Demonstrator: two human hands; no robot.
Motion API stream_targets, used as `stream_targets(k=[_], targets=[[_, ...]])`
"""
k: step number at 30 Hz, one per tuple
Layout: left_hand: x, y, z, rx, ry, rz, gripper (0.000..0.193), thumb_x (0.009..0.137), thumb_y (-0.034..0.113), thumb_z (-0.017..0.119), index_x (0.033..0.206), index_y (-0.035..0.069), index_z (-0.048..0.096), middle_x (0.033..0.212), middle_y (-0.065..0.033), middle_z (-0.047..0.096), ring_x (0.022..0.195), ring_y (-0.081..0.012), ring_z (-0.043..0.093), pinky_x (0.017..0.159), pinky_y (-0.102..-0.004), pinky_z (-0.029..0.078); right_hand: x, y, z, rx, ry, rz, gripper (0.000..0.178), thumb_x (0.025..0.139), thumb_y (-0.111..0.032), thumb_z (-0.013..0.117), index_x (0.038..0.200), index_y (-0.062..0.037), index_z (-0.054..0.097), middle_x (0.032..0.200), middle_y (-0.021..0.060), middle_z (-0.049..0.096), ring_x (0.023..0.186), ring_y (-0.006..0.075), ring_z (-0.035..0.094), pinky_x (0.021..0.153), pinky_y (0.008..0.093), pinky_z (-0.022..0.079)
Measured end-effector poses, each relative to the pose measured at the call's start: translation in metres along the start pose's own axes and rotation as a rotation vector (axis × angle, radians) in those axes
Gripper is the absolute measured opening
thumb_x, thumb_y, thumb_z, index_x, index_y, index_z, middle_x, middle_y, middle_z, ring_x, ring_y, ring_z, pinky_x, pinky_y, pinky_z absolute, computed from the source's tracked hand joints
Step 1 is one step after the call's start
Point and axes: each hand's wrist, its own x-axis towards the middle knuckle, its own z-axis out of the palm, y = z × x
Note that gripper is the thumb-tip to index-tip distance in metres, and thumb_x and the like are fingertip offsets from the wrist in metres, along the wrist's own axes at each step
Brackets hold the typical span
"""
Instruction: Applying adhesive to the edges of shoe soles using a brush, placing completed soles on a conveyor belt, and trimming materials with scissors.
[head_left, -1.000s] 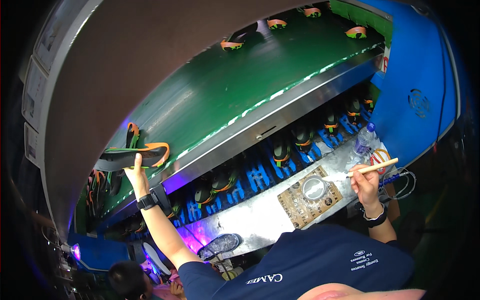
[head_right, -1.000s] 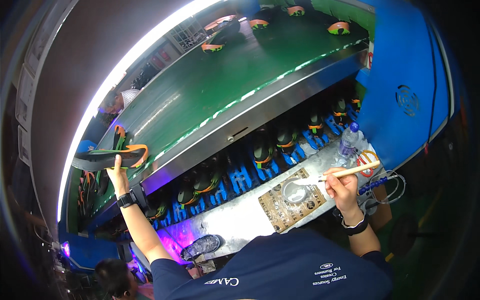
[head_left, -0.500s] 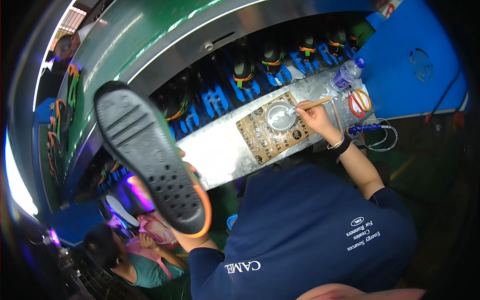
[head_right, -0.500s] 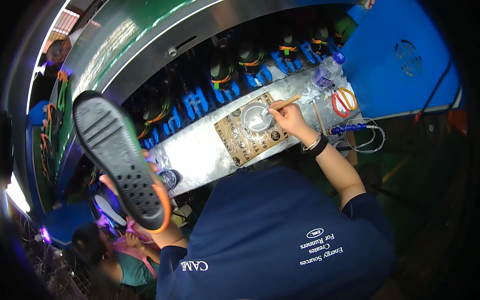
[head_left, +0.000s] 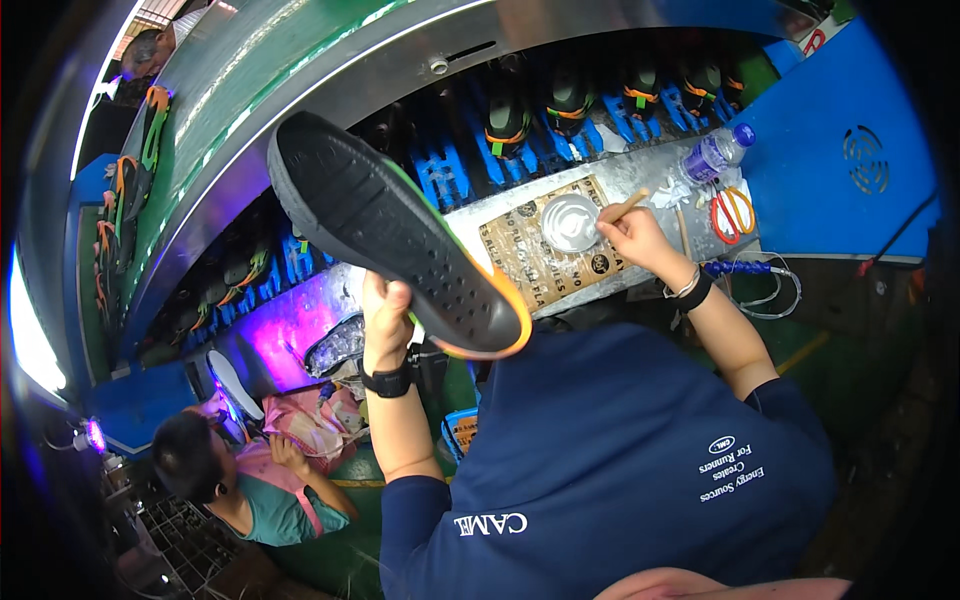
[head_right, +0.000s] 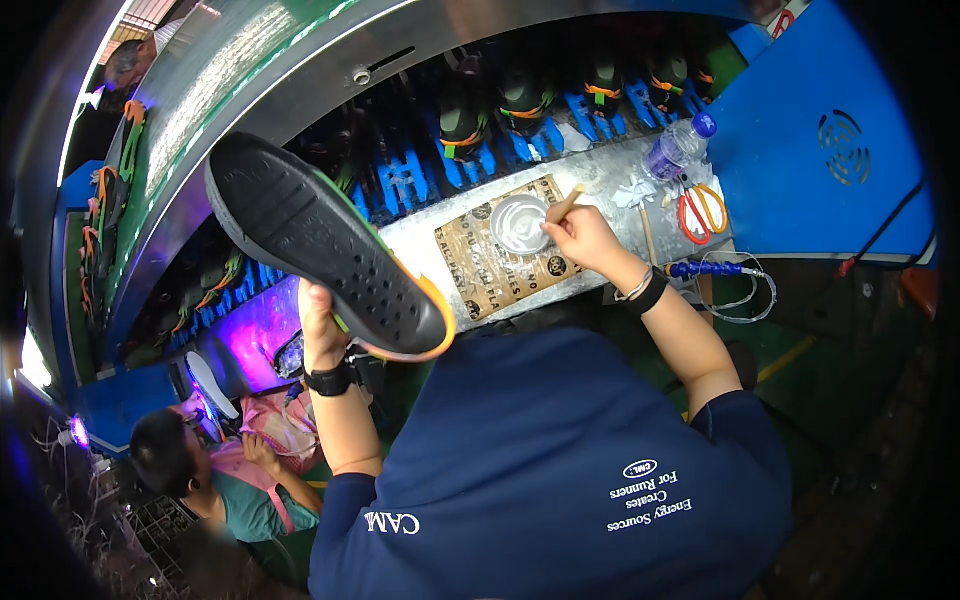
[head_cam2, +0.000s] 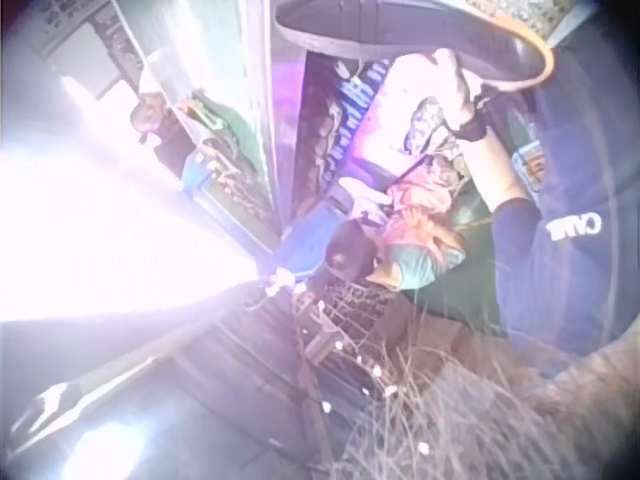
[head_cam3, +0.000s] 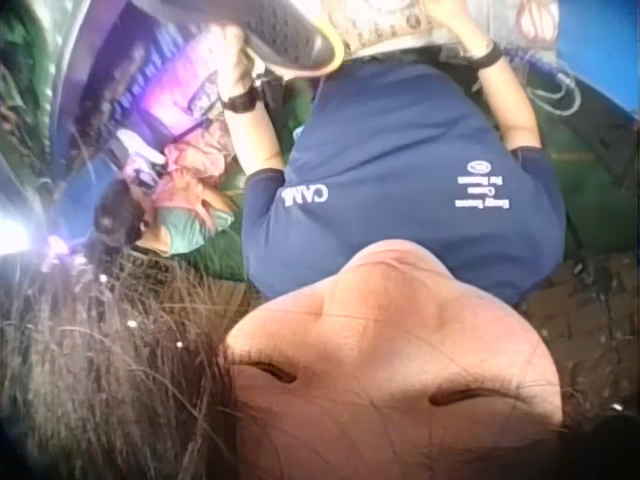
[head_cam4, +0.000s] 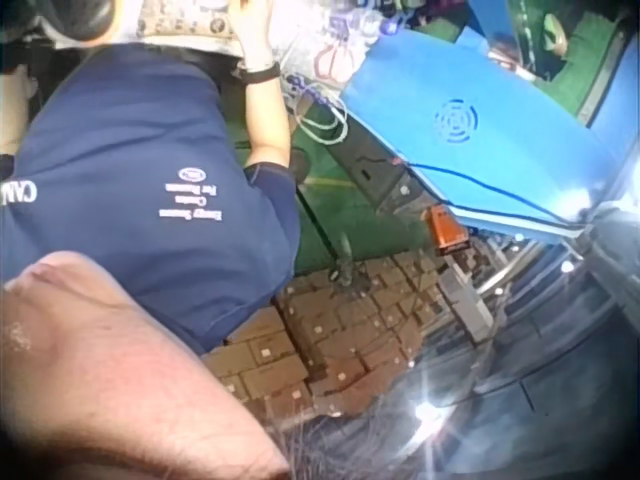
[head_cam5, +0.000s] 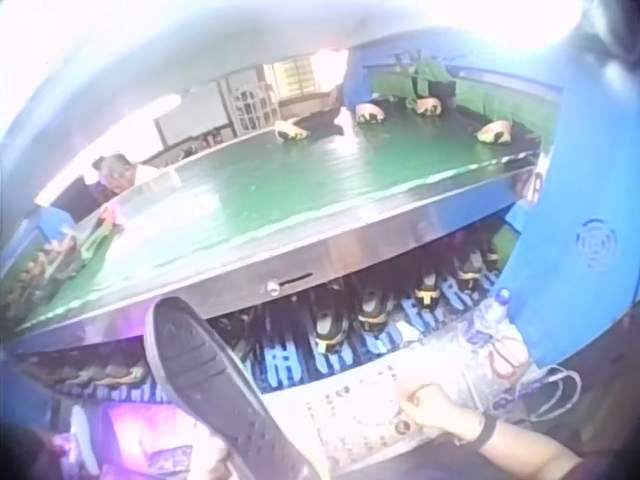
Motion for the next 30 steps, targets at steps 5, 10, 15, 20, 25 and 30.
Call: stream_targets(k=[5, 10, 15, 20, 25, 30], targets=[[0.03, 0.03, 0.031, 0.142, -0.128, 0.142, 0.066, 0.056, 0.022, 0.078, 0.109, -0.001, 0.045, 0.1, -0.0085, 0.054, 0.094, -0.0186, 0.051, 0.083, -0.0316, 0.038, 0.001, -0.006, -0.012, 0.174, 0.023, 0.012, 0.01, 0.077, -0.007, 0.056, 0.08, 0.0032, 0.057, 0.065, 0.0021, 0.054, 0.052, 0.0042, 0.044, 0.047, 0.0185, 0.034], [0.044, 0.054, 0.05, 0.383, -0.29, 0.093, 0.072, 0.05, 0.015, 0.081, 0.109, -0.001, 0.044, 0.101, -0.0092, 0.055, 0.09, -0.0167, 0.053, 0.078, -0.0291, 0.043, -0.011, -0.103, -0.031, 0.572, 0.028, -0.215, 0.013, 0.079, -0.004, 0.053, 0.09, 0.0032, 0.054, 0.067, 0.0044, 0.054, 0.051, 0.0038, 0.046, 0.041, 0.0145, 0.034], [0.043, 0.066, 0.066, 0.37, -0.296, 0.079, 0.078, 0.05, 0.021, 0.081, 0.113, 0.0, 0.042, 0.102, -0.0097, 0.054, 0.092, -0.0161, 0.053, 0.081, -0.0293, 0.042, -0.017, -0.125, -0.024, 0.463, -0.142, -0.312, 0.013, 0.079, -0.004, 0.053, 0.09, 0.0031, 0.053, 0.071, 0.0047, 0.055, 0.053, 0.004, 0.046, 0.044, 0.0153, 0.035], [0.041, 0.074, 0.064, 0.515, -0.328, 0.077, 0.079, 0.049, 0.02, 0.082, 0.113, -0.001, 0.041, 0.103, -0.0103, 0.054, 0.093, -0.0175, 0.052, 0.081, -0.0306, 0.042, -0.01, -0.123, -0.02, 0.388, -0.13, -0.344, 0.013, 0.078, -0.002, 0.054, 0.09, 0.0035, 0.054, 0.074, 0.0055, 0.056, 0.06, 0.0064, 0.049, 0.052, 0.0186, 0.04], [0.034, 0.076, 0.067, 0.388, -0.268, 0.108, 0.077, 0.048, 0.018, 0.082, 0.111, -0.001, 0.042, 0.102, -0.0108, 0.055, 0.092, -0.0176, 0.053, 0.08, -0.031, 0.043, 0.002, -0.138, -0.022, 0.156, -0.011, -0.729, 0.007, 0.073, 0.003, 0.055, 0.079, 0.0059, 0.056, 0.075, 0.0127, 0.058, 0.064, 0.0139, 0.053, 0.056, 0.0224, 0.042], [0.031, 0.087, 0.066, 0.568, -0.23, 0.08, 0.08, 0.047, 0.018, 0.082, 0.112, -0.002, 0.041, 0.101, -0.0113, 0.055, 0.09, -0.0186, 0.055, 0.08, -0.032, 0.043, -0.009, -0.133, -0.017, 0.147, -0.097, -0.637, 0.008, 0.073, 0.001, 0.058, 0.081, 0.001, 0.057, 0.072, 0.0072, 0.057, 0.056, 0.0109, 0.05, 0.048, 0.0218, 0.039]])
